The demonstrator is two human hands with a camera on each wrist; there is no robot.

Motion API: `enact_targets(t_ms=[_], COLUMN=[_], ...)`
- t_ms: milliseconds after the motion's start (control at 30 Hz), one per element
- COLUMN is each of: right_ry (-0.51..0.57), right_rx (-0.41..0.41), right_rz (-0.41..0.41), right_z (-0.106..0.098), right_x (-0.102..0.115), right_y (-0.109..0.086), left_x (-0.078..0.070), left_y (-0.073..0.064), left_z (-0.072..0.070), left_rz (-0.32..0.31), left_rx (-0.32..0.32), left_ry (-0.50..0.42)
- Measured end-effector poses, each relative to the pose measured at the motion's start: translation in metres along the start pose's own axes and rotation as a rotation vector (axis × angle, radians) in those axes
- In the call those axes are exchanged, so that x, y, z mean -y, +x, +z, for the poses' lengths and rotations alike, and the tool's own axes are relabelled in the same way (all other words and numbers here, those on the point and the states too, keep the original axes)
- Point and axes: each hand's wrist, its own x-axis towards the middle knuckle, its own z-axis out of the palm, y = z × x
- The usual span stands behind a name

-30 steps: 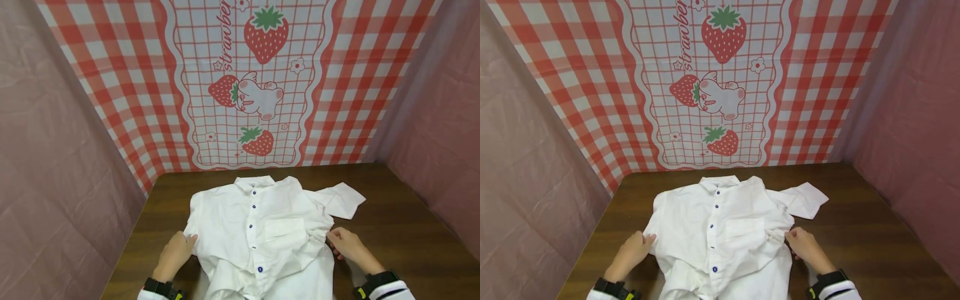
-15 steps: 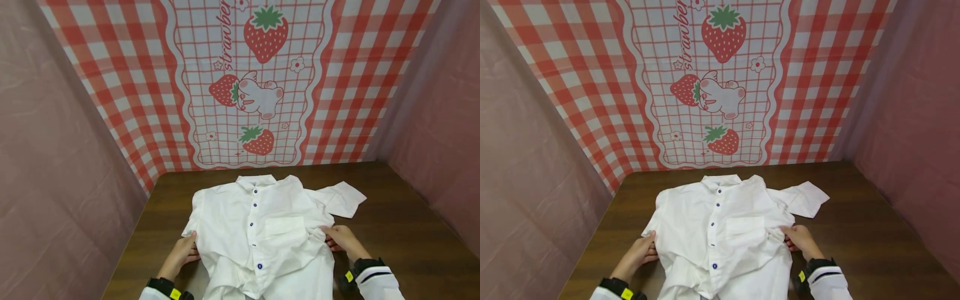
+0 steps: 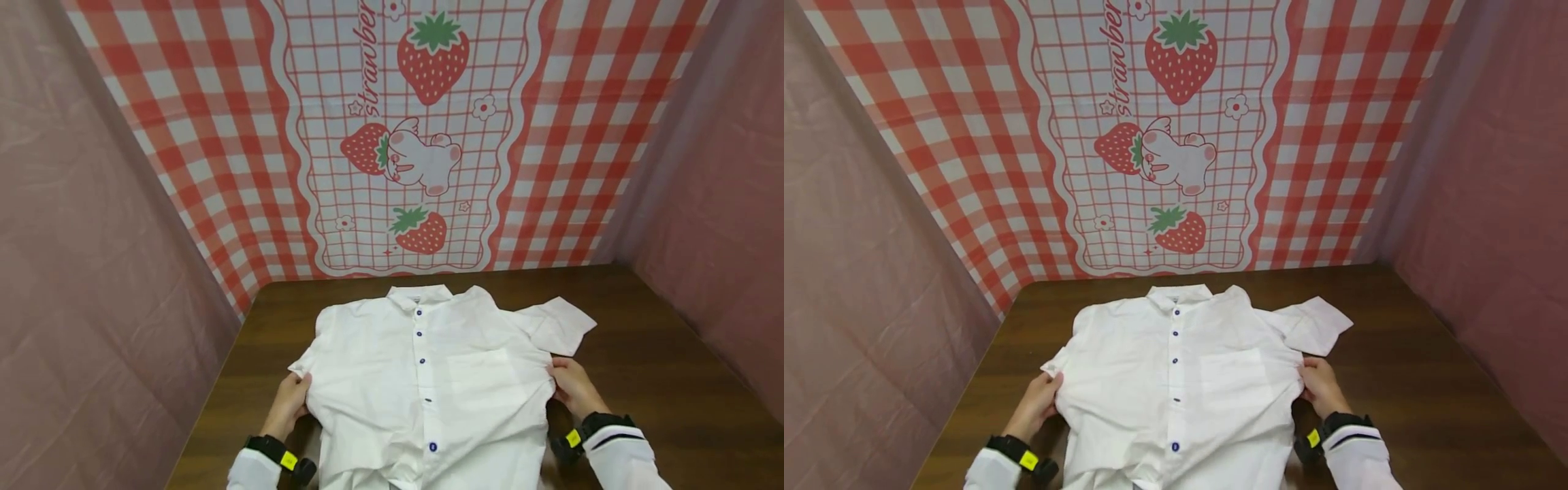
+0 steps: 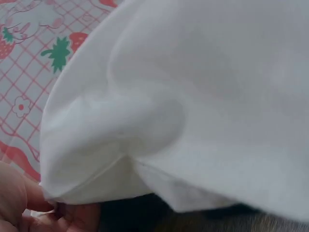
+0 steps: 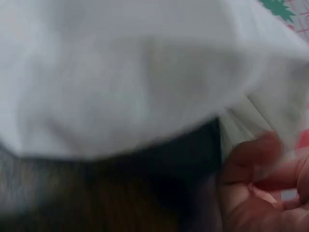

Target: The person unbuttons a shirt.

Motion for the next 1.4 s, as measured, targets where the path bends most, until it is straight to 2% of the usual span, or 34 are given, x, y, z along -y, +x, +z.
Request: enact_targets(t_ms=[67, 133, 233, 300, 400, 533, 633, 733, 867, 933, 1033, 1133, 1267, 1400], right_ry=[-0.005, -0.007, -0.047, -0.106, -0.212, -0.326, -0.423, -0.53, -0.597, -0.604, -0.593, -0.576, -0.538, -0.417], right_rx=[0.048, 0.106, 0.202, 0.252, 0.33, 0.361, 0.286, 0.129, -0.069, -0.124, -0.147, -0.136, -0.134, -0.119], right_rz=[0.005, 0.022, 0.044, 0.05, 0.007, -0.059, -0.13, -0.207, -0.26, -0.287, -0.309, -0.291, -0.249, -0.205], right_z=[-0.003, -0.007, -0.014, -0.017, -0.015, 0.002, 0.022, 0.04, 0.053, 0.054, 0.051, 0.046, 0.036, 0.026], right_x=[-0.003, -0.007, -0.011, -0.013, -0.013, -0.011, -0.012, -0.016, -0.016, -0.012, -0.008, -0.005, -0.007, -0.01], right_y=[0.0, -0.003, -0.013, -0.023, -0.039, -0.056, -0.062, -0.061, -0.049, -0.041, -0.03, -0.026, -0.029, -0.034], left_x=[0.001, 0.004, 0.007, 0.009, 0.009, 0.008, 0.008, 0.011, 0.012, 0.011, 0.007, 0.005, 0.005, 0.009], left_y=[0.0, -0.002, -0.011, -0.019, -0.03, -0.04, -0.042, -0.041, -0.037, -0.033, -0.026, -0.021, -0.022, -0.024], left_z=[-0.001, -0.004, -0.011, -0.014, -0.015, -0.004, 0.01, 0.023, 0.039, 0.045, 0.051, 0.052, 0.044, 0.031], left_rz=[-0.021, -0.054, -0.108, -0.12, -0.103, -0.046, -0.024, -0.021, -0.025, -0.021, -0.002, 0.01, 0.003, -0.002], left_rx=[0.012, 0.068, 0.203, 0.295, 0.389, 0.432, 0.417, 0.381, 0.319, 0.287, 0.234, 0.187, 0.122, 0.075], left_ry=[0.021, 0.043, 0.09, 0.129, 0.155, 0.158, 0.185, 0.228, 0.258, 0.248, 0.217, 0.188, 0.15, 0.112])
